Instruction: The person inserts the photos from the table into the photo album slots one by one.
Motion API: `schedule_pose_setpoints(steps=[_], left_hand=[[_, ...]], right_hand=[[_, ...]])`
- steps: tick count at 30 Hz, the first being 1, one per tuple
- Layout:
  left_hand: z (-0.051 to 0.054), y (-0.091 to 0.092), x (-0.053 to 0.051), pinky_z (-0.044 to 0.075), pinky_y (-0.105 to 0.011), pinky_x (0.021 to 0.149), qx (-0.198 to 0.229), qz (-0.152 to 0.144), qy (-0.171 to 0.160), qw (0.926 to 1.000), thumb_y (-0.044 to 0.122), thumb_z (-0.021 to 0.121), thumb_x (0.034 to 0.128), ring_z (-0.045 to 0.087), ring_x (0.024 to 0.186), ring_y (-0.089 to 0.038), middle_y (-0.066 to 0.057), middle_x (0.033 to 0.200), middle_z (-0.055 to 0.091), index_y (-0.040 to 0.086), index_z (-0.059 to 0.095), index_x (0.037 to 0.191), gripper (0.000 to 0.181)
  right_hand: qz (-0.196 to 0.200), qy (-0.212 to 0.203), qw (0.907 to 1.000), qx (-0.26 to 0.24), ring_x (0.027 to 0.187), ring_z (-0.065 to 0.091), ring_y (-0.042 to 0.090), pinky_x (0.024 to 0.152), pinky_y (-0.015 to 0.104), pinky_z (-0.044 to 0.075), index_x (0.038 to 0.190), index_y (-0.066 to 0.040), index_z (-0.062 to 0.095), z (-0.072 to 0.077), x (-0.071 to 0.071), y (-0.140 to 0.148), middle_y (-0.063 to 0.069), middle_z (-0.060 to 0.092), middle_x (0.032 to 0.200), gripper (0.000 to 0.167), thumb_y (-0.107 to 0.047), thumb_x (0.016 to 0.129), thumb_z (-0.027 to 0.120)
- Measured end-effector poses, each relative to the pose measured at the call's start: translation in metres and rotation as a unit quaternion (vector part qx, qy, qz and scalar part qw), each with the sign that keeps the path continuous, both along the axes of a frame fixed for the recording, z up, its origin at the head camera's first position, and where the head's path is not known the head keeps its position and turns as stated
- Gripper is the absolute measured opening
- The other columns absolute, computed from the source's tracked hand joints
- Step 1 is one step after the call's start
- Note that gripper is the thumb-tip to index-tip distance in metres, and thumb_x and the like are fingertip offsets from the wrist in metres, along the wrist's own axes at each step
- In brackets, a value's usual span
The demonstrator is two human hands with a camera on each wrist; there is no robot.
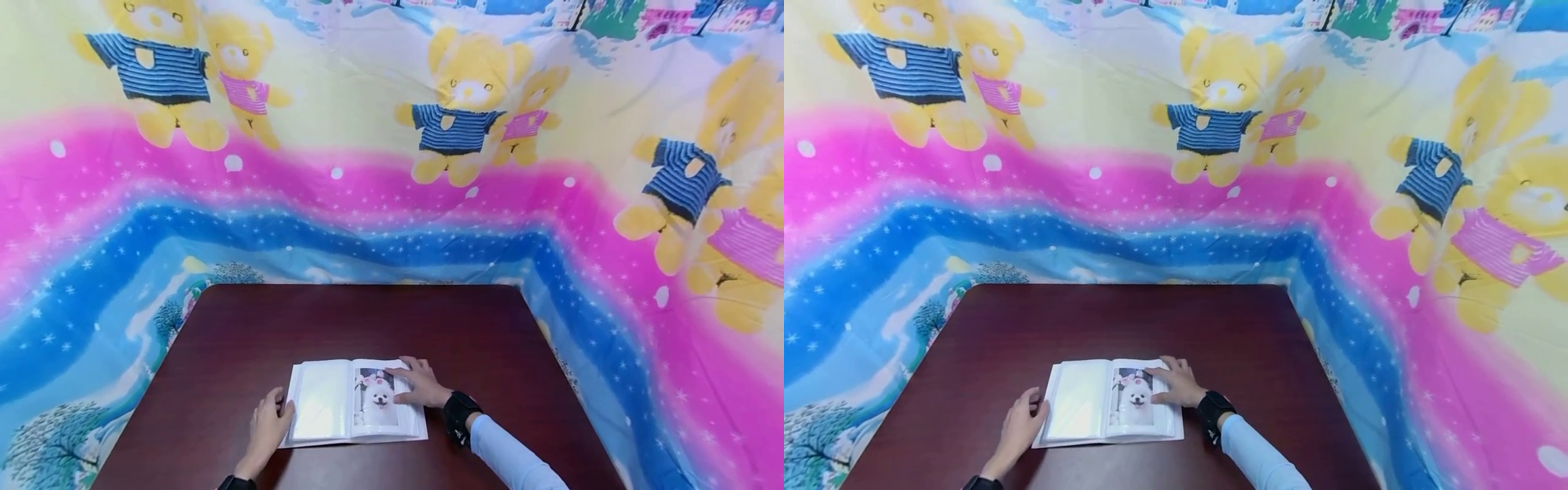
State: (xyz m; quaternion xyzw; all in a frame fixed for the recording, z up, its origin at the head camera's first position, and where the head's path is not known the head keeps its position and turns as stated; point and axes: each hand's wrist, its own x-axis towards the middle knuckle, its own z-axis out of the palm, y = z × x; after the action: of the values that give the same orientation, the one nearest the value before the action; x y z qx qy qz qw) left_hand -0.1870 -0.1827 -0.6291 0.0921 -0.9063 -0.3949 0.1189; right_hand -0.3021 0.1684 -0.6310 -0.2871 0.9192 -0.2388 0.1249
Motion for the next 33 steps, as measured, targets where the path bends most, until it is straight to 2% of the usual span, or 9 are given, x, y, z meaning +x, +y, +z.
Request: schedule_pose_setpoints(steps=[4, 9, 12, 16, 23, 26, 30, 33], left_hand=[[0.003, 0.003, -0.004, 0.047, -0.056, 0.085, 0.037, -0.004, -0.023, 0.9990, 0.013, 0.060, 0.0928, 0.063, 0.098, -0.042, -0.029, 0.111, 0.064, -0.015, 0.052, 0.127, 0.044], [0.008, 0.006, -0.007, 0.047, -0.053, 0.086, 0.089, 0.020, -0.057, 0.9942, 0.013, 0.058, 0.0929, 0.062, 0.101, -0.043, -0.030, 0.114, 0.063, -0.015, 0.052, 0.128, 0.045], [0.011, 0.008, -0.009, 0.047, -0.051, 0.086, 0.106, 0.030, -0.077, 0.9909, 0.017, 0.059, 0.0926, 0.061, 0.102, -0.042, -0.029, 0.116, 0.062, -0.012, 0.052, 0.130, 0.047], [0.014, 0.008, -0.014, 0.046, -0.053, 0.088, 0.107, 0.022, -0.093, 0.9897, 0.018, 0.061, 0.0917, 0.059, 0.105, -0.046, -0.032, 0.116, 0.060, -0.011, 0.051, 0.130, 0.049], [0.027, 0.000, -0.020, 0.047, -0.053, 0.091, 0.158, 0.002, -0.112, 0.9810, 0.014, 0.060, 0.0942, 0.054, 0.111, -0.051, -0.039, 0.122, 0.054, -0.017, 0.043, 0.135, 0.054], [0.036, 0.002, -0.023, 0.049, -0.045, 0.086, 0.158, 0.000, -0.097, 0.9827, 0.014, 0.063, 0.0935, 0.057, 0.107, -0.045, -0.035, 0.121, 0.057, -0.015, 0.046, 0.135, 0.053], [0.053, 0.011, -0.029, 0.048, -0.028, 0.072, 0.146, -0.011, -0.043, 0.9883, 0.009, 0.068, 0.0897, 0.061, 0.089, -0.027, -0.025, 0.110, 0.064, -0.012, 0.056, 0.129, 0.047], [0.063, 0.021, -0.035, 0.048, -0.024, 0.070, 0.133, -0.025, -0.001, 0.9907, 0.006, 0.072, 0.0868, 0.064, 0.084, -0.023, -0.020, 0.104, 0.066, -0.011, 0.060, 0.125, 0.043]], right_hand=[[-0.001, 0.011, 0.9997, -0.021, 0.123, 0.031, 0.037, 0.099, 0.056, 0.029, 0.144, -0.020, 0.054, -0.001, 0.005, 0.000, 0.018, 0.028, 0.156, 0.064, -0.043, 0.087, 0.074], [-0.003, 0.013, 0.9997, -0.021, 0.123, 0.031, 0.036, 0.099, 0.055, 0.029, 0.144, -0.019, 0.055, -0.002, 0.006, 0.001, 0.018, 0.028, 0.156, 0.064, -0.041, 0.087, 0.074], [-0.010, 0.009, 0.9997, -0.018, 0.124, 0.032, 0.035, 0.099, 0.054, 0.030, 0.144, -0.019, 0.055, -0.002, 0.006, 0.001, 0.017, 0.028, 0.157, 0.063, -0.041, 0.088, 0.074], [-0.012, 0.010, 0.9996, -0.024, 0.122, 0.033, 0.033, 0.097, 0.052, 0.032, 0.144, -0.020, 0.055, -0.002, 0.006, 0.000, 0.017, 0.027, 0.157, 0.062, -0.039, 0.088, 0.074], [-0.018, 0.004, 0.9995, -0.026, 0.121, 0.032, 0.032, 0.096, 0.050, 0.032, 0.144, -0.022, 0.054, 0.000, 0.009, -0.004, 0.017, 0.027, 0.157, 0.061, -0.039, 0.089, 0.074], [-0.018, 0.009, 0.9996, -0.020, 0.120, 0.033, 0.033, 0.096, 0.049, 0.033, 0.144, -0.021, 0.054, 0.001, 0.009, -0.005, 0.019, 0.028, 0.156, 0.061, -0.036, 0.088, 0.074], [-0.023, 0.019, 0.9995, -0.006, 0.121, 0.033, 0.033, 0.096, 0.047, 0.034, 0.144, -0.022, 0.054, -0.001, 0.006, -0.008, 0.019, 0.029, 0.156, 0.061, -0.037, 0.088, 0.074], [-0.026, 0.024, 0.9994, -0.003, 0.123, 0.033, 0.032, 0.098, 0.046, 0.034, 0.144, -0.023, 0.054, -0.005, 0.003, -0.012, 0.018, 0.029, 0.157, 0.061, -0.038, 0.089, 0.074]])
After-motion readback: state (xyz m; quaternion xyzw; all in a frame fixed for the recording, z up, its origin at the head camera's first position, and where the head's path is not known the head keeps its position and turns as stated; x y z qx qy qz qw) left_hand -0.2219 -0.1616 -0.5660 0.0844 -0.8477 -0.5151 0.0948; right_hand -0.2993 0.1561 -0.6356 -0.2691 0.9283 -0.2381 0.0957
